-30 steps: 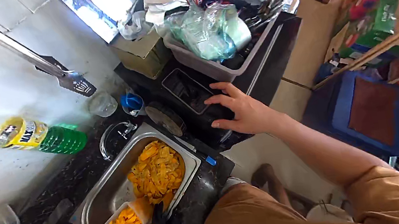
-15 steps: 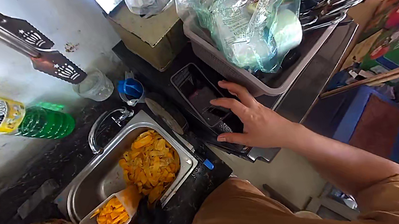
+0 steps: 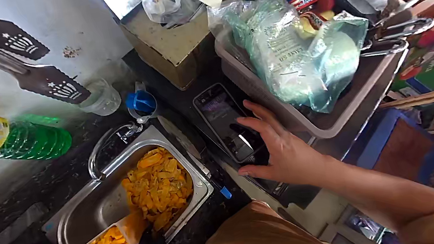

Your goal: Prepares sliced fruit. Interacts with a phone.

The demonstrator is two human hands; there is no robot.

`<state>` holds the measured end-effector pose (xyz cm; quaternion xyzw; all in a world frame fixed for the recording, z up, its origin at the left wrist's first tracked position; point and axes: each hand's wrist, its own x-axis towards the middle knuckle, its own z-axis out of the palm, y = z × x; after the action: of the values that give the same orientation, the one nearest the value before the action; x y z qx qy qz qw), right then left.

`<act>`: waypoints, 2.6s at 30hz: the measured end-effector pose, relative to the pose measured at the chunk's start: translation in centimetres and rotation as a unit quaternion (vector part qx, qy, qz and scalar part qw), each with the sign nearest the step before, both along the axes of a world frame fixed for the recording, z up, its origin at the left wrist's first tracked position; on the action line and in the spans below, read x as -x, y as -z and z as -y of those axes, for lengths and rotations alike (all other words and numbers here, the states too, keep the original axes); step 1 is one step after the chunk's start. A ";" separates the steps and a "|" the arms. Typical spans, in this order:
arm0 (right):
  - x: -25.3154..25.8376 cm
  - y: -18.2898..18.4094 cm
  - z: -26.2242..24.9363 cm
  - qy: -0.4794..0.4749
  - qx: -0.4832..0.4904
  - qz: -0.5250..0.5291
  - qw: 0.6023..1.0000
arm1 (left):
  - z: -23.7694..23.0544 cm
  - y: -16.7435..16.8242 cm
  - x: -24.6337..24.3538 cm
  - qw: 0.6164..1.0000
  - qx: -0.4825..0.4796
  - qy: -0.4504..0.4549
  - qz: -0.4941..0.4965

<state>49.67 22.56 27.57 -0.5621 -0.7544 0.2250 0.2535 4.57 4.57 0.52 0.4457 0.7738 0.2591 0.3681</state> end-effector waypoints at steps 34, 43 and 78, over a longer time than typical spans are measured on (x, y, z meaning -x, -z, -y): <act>0.0 0.4 -0.5 0.005 0.006 0.001 1.000 | -1.0 -0.5 -0.7 0.999 0.039 -0.032 -0.015; 0.0 0.4 -0.6 0.004 0.012 -0.007 1.000 | -0.8 0.1 -0.1 0.999 0.040 -0.027 -0.017; 9.0 -2.4 -5.4 0.206 0.024 0.282 0.937 | 0.5 0.4 0.6 0.996 -0.045 0.029 -0.065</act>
<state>40.66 27.92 29.94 -0.7517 -0.6567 0.0179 0.0578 3.96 4.08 0.08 0.5002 0.7703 0.2534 0.3036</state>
